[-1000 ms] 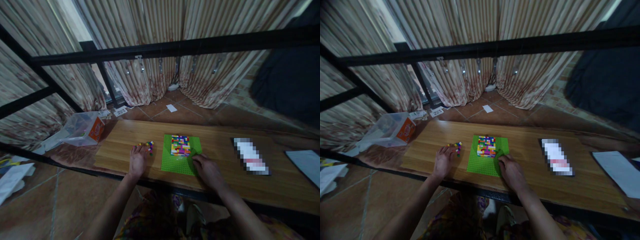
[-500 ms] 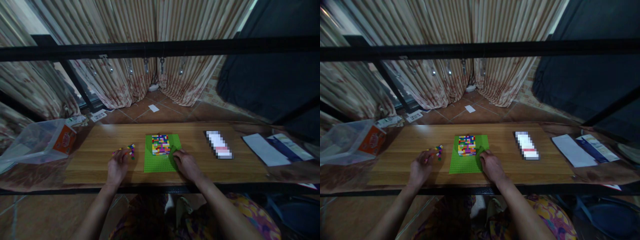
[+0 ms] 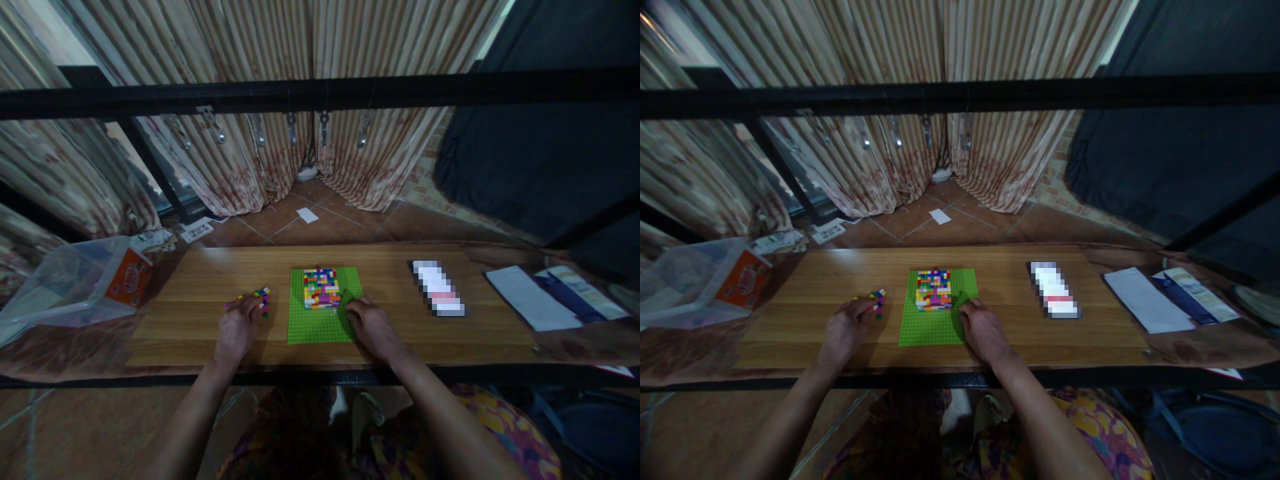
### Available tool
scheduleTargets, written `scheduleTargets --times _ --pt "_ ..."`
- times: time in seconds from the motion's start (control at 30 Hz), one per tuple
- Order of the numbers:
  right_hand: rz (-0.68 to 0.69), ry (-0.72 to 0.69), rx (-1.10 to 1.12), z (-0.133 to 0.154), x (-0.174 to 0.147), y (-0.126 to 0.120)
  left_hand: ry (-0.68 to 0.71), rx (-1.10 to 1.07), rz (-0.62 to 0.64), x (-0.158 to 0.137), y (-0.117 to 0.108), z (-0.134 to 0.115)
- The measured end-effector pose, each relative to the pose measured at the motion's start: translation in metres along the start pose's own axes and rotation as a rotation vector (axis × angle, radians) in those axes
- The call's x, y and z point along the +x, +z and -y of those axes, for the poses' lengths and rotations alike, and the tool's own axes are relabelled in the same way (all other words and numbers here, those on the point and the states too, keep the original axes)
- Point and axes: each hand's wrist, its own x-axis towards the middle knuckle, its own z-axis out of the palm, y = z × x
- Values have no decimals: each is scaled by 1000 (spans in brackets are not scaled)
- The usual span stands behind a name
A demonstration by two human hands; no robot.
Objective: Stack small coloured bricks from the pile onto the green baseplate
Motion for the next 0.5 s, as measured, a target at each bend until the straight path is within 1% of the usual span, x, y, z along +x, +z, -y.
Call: scheduleTargets --times 0.13,0.23,0.37,0.5 --pt "2 -2 -9 -2 0 1 14 54 38 1 2 5" --pt "0 -27 2 -4 -1 2 -9 52 43 1 2 6" --pt "-7 -38 -19 -4 -1 1 -81 -8 -7 -1 -1 3" --pt "6 -31 -28 -4 -1 0 -119 -140 -71 -1 -5 -7"
